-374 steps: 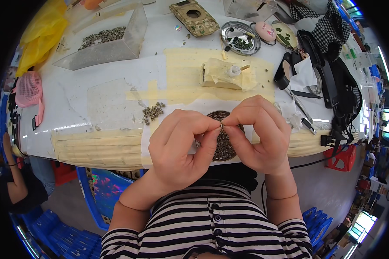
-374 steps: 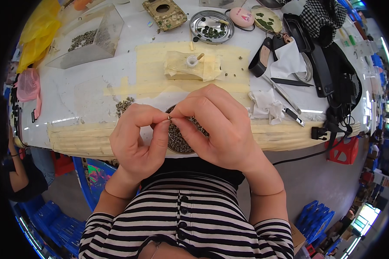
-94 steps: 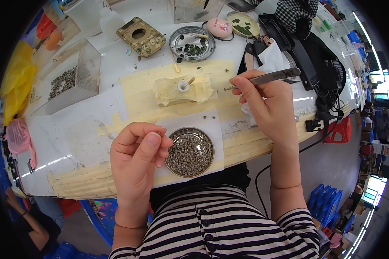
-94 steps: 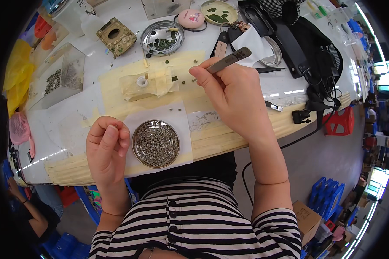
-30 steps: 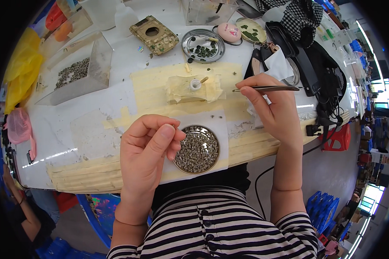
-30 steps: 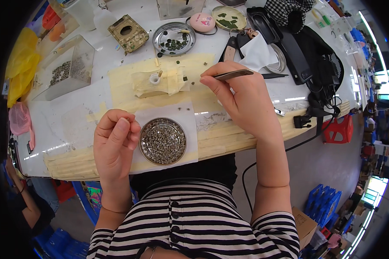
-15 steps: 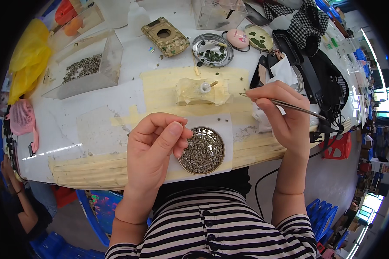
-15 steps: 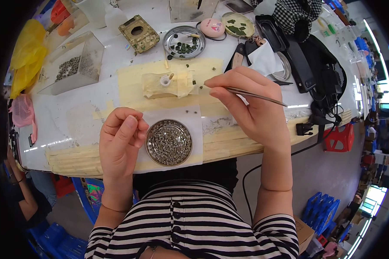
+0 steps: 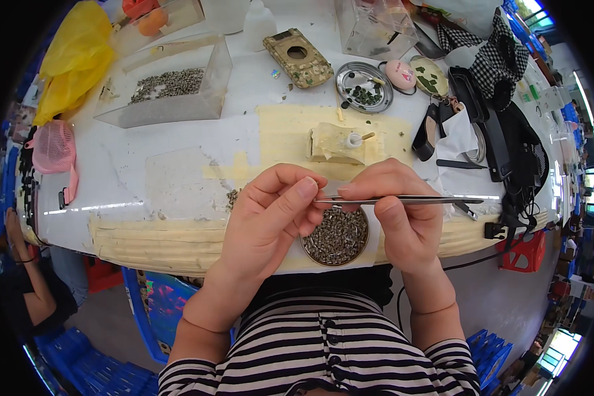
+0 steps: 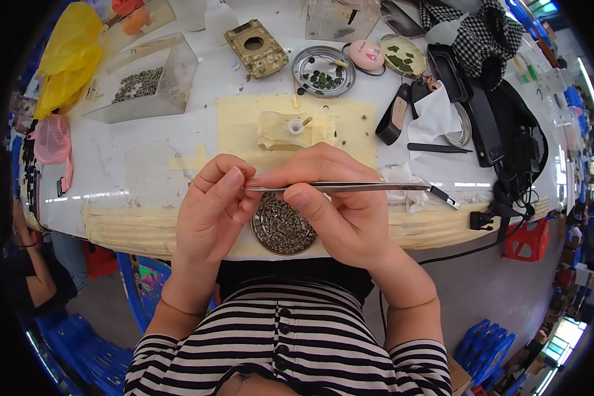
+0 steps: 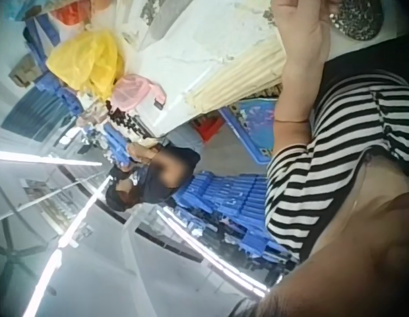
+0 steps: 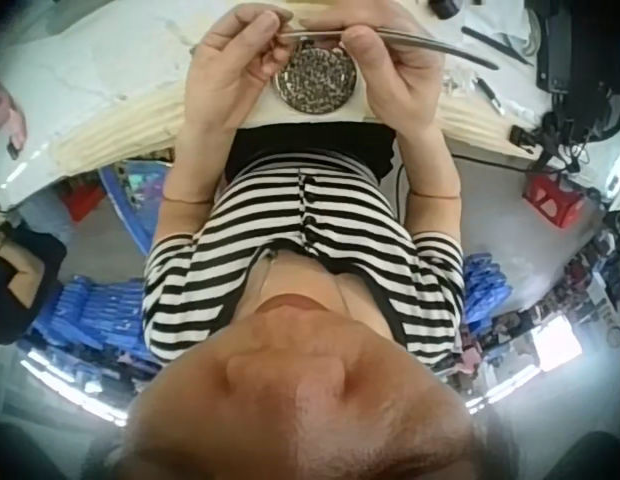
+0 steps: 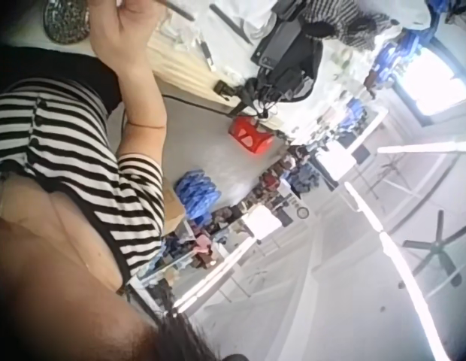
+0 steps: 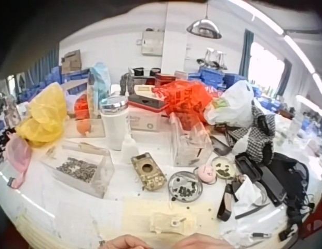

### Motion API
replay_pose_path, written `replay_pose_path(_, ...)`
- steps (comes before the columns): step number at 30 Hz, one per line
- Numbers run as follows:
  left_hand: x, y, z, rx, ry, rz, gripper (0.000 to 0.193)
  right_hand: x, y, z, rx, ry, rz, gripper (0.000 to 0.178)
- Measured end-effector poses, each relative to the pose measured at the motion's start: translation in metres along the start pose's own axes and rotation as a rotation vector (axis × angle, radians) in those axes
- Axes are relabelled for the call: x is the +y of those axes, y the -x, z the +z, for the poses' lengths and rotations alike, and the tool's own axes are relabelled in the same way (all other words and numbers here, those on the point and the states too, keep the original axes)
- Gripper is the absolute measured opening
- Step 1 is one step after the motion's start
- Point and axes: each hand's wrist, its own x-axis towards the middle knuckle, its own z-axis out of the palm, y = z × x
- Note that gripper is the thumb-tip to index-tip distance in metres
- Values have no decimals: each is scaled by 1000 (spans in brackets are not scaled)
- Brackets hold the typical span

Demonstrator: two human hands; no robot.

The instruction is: Assembling small toy components using tweezers at a workbench.

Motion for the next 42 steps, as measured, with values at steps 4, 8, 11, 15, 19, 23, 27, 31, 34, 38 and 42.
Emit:
replay_pose_path(4, -1, 0, 0, -9, -26, 0, 16, -1, 1, 0, -9, 62, -20, 18)
replay_pose_path(8, 0, 0, 0, -23, -7, -6, 17, -5, 6, 1, 20, 76, -9, 18)
replay_pose_path(11, 1, -1, 0, -37, 15, 2, 17, -4, 5, 0, 15, 83, -26, 19)
replay_pose_path(15, 1, 0, 1, -28, 13, 6, 17, -2, 5, 2, 10, 135, -71, 18)
replay_pose_path(19, 1, -1, 2, -17, 0, -2, 17, -3, 5, 4, 24, 129, -73, 19)
replay_pose_path(23, 1, 0, 1, -10, -14, 4, 16, -4, 4, 3, -1, 175, -99, 19)
replay_pose_path(27, 0, 0, 1, -30, -20, 9, 16, -5, 3, 2, -9, 165, -89, 19)
replay_pose_path(31, 0, 0, 1, -21, -30, 9, 16, -5, 2, 1, -27, 200, -109, 18)
replay_pose_path(34, 0, 0, 1, -21, -35, 9, 16, -5, 3, 2, -21, 183, -92, 18)
replay_pose_path(38, 0, 0, -1, -50, -16, 7, 16, -3, 4, 0, -7, 122, -60, 19)
replay_pose_path(42, -1, 0, -1, -58, -11, 0, 17, 0, 7, 8, 177, -285, 131, 31)
